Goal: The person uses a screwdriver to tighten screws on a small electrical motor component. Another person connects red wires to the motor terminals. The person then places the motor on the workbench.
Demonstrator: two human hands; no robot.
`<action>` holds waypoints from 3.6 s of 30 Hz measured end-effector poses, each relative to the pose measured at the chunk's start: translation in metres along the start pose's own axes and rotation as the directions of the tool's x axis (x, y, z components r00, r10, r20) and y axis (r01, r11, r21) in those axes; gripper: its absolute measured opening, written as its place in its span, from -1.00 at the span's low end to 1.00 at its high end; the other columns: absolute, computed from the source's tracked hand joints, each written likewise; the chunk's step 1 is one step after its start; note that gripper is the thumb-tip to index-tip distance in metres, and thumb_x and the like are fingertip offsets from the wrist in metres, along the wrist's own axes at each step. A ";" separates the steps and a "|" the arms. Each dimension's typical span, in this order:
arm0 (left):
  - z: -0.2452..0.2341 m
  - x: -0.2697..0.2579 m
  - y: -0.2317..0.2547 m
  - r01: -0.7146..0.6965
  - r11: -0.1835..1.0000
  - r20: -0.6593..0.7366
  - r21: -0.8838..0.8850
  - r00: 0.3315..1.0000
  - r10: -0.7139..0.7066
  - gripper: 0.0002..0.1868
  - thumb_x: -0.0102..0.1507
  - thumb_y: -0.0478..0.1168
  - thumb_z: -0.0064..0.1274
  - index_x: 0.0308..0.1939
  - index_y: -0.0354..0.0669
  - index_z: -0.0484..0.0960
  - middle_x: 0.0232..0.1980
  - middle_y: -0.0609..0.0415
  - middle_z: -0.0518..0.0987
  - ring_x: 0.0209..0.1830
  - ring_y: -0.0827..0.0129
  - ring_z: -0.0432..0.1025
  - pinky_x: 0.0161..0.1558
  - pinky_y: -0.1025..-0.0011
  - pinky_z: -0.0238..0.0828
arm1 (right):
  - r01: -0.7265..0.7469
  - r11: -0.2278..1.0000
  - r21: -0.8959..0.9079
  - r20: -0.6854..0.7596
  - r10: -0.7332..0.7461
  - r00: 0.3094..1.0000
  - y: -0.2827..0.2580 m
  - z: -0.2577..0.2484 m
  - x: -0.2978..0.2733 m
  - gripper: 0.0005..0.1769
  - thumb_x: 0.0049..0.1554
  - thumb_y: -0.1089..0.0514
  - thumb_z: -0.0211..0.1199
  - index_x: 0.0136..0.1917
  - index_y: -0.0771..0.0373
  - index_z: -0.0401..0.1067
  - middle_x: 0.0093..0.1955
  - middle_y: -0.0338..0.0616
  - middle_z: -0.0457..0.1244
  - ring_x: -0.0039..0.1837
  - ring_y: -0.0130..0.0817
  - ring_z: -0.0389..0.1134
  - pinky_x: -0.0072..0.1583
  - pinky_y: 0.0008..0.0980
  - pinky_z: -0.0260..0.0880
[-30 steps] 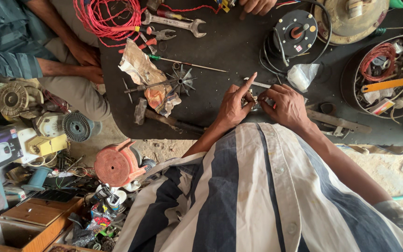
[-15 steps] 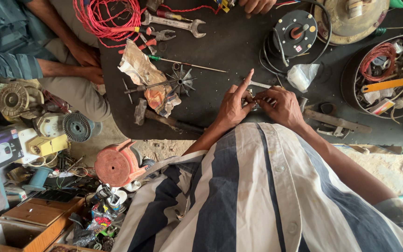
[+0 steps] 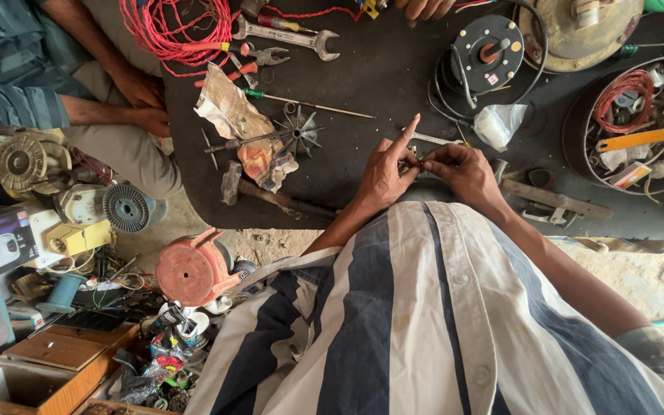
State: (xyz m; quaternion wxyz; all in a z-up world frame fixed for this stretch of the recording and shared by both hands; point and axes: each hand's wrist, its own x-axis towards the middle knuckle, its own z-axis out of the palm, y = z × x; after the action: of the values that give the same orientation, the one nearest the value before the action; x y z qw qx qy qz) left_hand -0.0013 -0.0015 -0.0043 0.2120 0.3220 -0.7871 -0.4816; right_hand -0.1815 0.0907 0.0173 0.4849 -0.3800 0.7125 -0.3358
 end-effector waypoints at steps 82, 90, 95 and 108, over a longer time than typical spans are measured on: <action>0.009 -0.004 -0.067 0.415 0.754 0.298 -0.510 0.907 -0.298 -0.05 0.16 -0.20 0.37 0.58 0.00 0.20 0.24 0.02 0.57 0.31 0.22 0.45 0.28 0.30 0.42 | 0.533 0.611 -0.585 0.312 -0.437 0.844 -0.046 -0.009 0.012 -0.76 0.04 0.02 0.39 -0.03 0.13 0.60 -0.05 -0.15 0.40 0.04 -0.08 0.40 0.05 -0.11 0.43; 0.015 -0.015 -0.063 0.294 0.862 0.152 -0.413 0.955 -0.253 -0.05 0.19 -0.10 0.36 0.59 0.02 0.18 0.31 -0.05 0.55 0.36 0.15 0.46 0.29 0.28 0.43 | 0.430 0.735 -0.524 0.343 -0.279 0.897 -0.047 -0.014 0.023 -0.80 0.09 0.17 0.31 0.02 0.18 0.56 -0.10 -0.09 0.42 -0.05 -0.06 0.45 -0.01 -0.11 0.45; 0.017 -0.041 -0.045 0.249 0.955 0.014 -0.163 0.968 -0.250 -0.06 0.19 -0.04 0.33 0.59 0.06 0.19 0.32 -0.17 0.55 0.33 -0.02 0.46 0.29 0.18 0.39 | 0.497 0.720 -0.484 0.471 -0.264 0.841 -0.043 -0.028 0.035 -0.78 0.08 0.18 0.33 0.02 0.09 0.64 -0.05 -0.04 0.42 -0.07 -0.09 0.46 -0.01 -0.14 0.46; 0.045 -0.022 -0.015 0.336 0.940 -0.193 -0.060 0.920 -0.341 -0.13 0.18 -0.14 0.06 0.58 0.13 0.13 0.20 0.01 0.65 0.04 -0.09 0.57 0.12 0.06 0.46 | 0.647 0.381 -0.660 0.633 -0.182 0.753 -0.063 -0.035 0.057 -0.80 0.16 -0.11 0.30 0.00 -0.16 0.68 0.02 -0.32 0.44 -0.02 -0.25 0.47 -0.07 -0.22 0.50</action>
State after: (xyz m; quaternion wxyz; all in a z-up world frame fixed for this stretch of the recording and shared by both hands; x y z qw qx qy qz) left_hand -0.0097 0.0370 -0.0386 0.2080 0.4974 -0.6878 -0.4860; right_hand -0.2150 0.0145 0.0566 0.2808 -0.8059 0.5192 0.0465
